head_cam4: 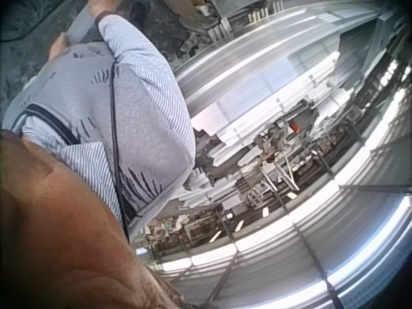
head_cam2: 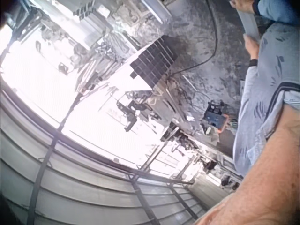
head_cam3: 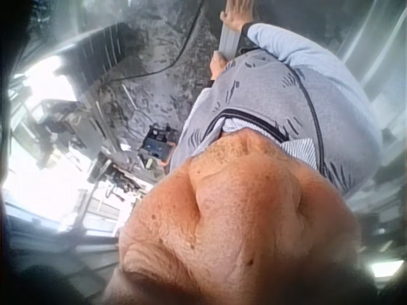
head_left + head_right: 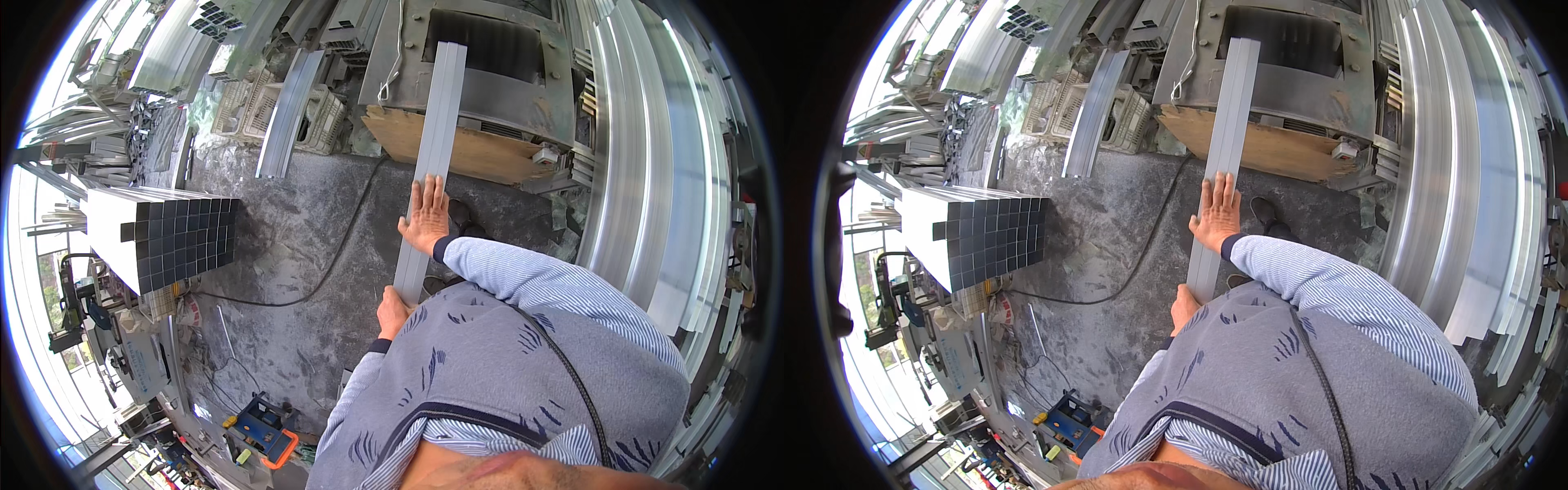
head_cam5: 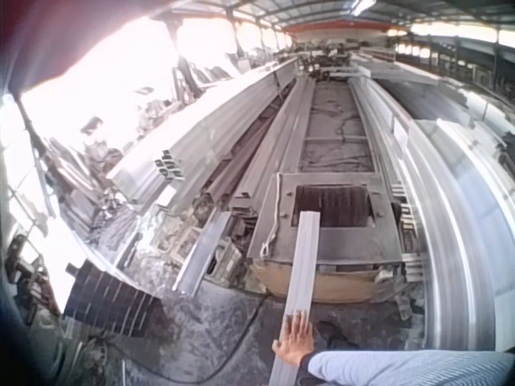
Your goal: The person repeatedly picks up long aluminum profiles from the floor, lifts them, and places them back down in a nearby stack. The person handles the profiles one at a time, repositioning them between the floor and the stack without using any tools.
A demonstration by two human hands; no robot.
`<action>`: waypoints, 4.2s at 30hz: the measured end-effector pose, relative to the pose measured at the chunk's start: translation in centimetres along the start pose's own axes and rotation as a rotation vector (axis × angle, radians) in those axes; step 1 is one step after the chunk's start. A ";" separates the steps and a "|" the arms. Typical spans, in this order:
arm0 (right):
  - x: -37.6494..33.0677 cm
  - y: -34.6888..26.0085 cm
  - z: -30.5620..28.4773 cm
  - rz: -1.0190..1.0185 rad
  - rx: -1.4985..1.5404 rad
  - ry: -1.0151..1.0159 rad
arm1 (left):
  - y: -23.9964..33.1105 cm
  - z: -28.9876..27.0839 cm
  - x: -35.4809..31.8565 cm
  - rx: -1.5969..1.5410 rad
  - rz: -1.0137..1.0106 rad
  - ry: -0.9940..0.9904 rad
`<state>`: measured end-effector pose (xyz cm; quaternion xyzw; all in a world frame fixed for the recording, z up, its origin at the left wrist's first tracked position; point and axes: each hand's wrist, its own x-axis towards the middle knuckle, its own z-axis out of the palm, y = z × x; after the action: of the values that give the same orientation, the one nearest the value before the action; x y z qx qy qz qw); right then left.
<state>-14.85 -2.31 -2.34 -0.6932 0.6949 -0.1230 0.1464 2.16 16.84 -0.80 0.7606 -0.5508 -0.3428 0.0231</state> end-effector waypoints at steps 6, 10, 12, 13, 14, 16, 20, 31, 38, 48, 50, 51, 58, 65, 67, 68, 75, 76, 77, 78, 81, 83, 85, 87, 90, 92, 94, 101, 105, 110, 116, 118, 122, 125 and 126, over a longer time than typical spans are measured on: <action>2.4 0.5 -1.3 -0.035 0.029 0.080 | 2.3 -1.2 1.7 0.029 0.067 0.026; 13.1 3.6 -4.3 0.018 0.031 0.214 | 10.6 -3.9 9.6 0.042 0.158 0.043; 19.5 5.9 -6.4 0.050 0.040 0.245 | 16.0 -5.7 14.2 0.048 0.214 0.076; 22.8 7.0 -7.6 0.057 0.025 0.268 | 18.7 -6.6 16.2 0.057 0.238 0.090; 25.9 8.2 -8.8 0.061 0.007 0.291 | 21.3 -7.6 18.3 0.051 0.290 0.121; 32.0 10.7 -11.2 0.087 -0.037 0.290 | 26.3 -9.2 21.9 0.039 0.352 0.147; 39.6 14.3 -14.5 0.185 -0.173 0.216 | 34.0 -11.0 26.6 0.055 0.326 0.099; 27.0 10.3 -9.1 0.107 -0.142 0.235 | 23.8 -6.8 19.4 0.039 0.198 -0.012; 17.4 6.0 -5.6 0.091 -0.114 0.150 | 14.9 -4.2 13.3 0.044 0.142 -0.036; 9.7 2.3 -2.7 0.073 -0.104 0.127 | 7.2 -2.7 7.9 0.026 0.149 -0.001; 8.3 1.6 -1.9 0.080 -0.125 0.124 | 5.7 -2.3 7.1 0.025 0.146 0.005; 7.4 1.4 -1.5 0.069 -0.111 0.127 | 4.9 -2.1 6.6 0.023 0.143 0.006; 1.9 0.7 1.1 0.001 -0.024 0.067 | -0.1 -0.3 3.5 0.004 0.102 -0.017; 8.1 5.0 -0.7 -0.048 -0.016 0.129 | 6.2 0.7 8.4 0.008 0.116 0.004; 13.7 7.0 -2.8 -0.018 -0.039 0.148 | 11.0 -0.1 12.1 -0.025 0.183 0.047; 16.8 8.1 -4.2 -0.012 -0.044 0.146 | 13.6 -0.7 14.1 -0.015 0.202 0.069; 36.7 14.0 -13.1 0.074 -0.124 0.182 | 30.7 -7.6 26.6 0.020 0.365 0.189; 38.6 14.7 -14.1 0.080 -0.118 0.159 | 32.2 -8.7 27.6 0.004 0.413 0.189; 40.0 15.1 -14.9 0.083 -0.105 0.159 | 33.7 -9.5 28.5 -0.007 0.389 0.165; 41.1 15.3 -15.5 0.103 -0.104 0.123 | 34.8 -10.2 29.1 -0.020 0.371 0.148; 41.4 15.0 -15.9 0.128 -0.115 0.098 | 35.5 -10.9 29.3 0.008 0.350 0.112; 39.8 14.2 -15.5 0.136 -0.140 0.098 | 34.2 -10.4 28.1 0.013 0.340 0.112; 36.8 13.0 -14.4 0.107 -0.132 0.121 | 31.8 -9.3 26.3 0.033 0.312 0.109; 33.2 11.7 -13.3 0.090 -0.113 0.117 | 28.7 -8.2 24.1 0.012 0.299 0.085; 27.6 9.5 -11.7 0.076 -0.070 0.082 | 23.9 -6.8 20.7 0.009 0.258 0.043; 24.0 8.0 -10.7 0.077 -0.082 0.046 | 20.9 -6.0 18.4 0.004 0.240 0.033; 20.8 6.8 -9.9 0.063 -0.068 0.033 | 18.1 -5.4 16.2 0.005 0.233 0.029; 12.8 3.1 -7.5 0.072 -0.032 -0.029 | 10.4 -5.0 9.9 0.041 0.235 0.029; 8.8 1.2 -7.0 0.067 -0.008 -0.028 | 7.6 -4.9 6.7 0.090 0.205 0.057; 4.2 -0.9 -5.9 0.083 0.054 -0.097 | 4.0 -5.3 2.7 0.057 0.182 0.044; 0.1 -2.5 -3.7 0.090 -0.050 -0.136 | 0.4 -5.0 -1.2 0.028 0.182 0.040; -1.2 -2.9 -3.3 0.075 -0.043 -0.151 | -0.5 -4.5 -2.1 0.034 0.146 0.033; -3.2 -3.4 -3.2 0.071 -0.049 -0.231 | -2.2 -3.7 -4.3 0.053 0.198 0.070; -4.3 -3.6 -3.4 0.077 -0.006 -0.230 | -2.9 -3.7 -5.4 0.057 0.193 0.056; -4.8 -3.5 -3.4 0.047 0.004 -0.232 | -3.2 -3.8 -6.0 0.061 0.183 0.049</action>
<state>-12.91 2.32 2.27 -0.6860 0.6891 -0.0396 0.2302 5.92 21.89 3.78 0.7154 -0.6276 -0.3038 0.0447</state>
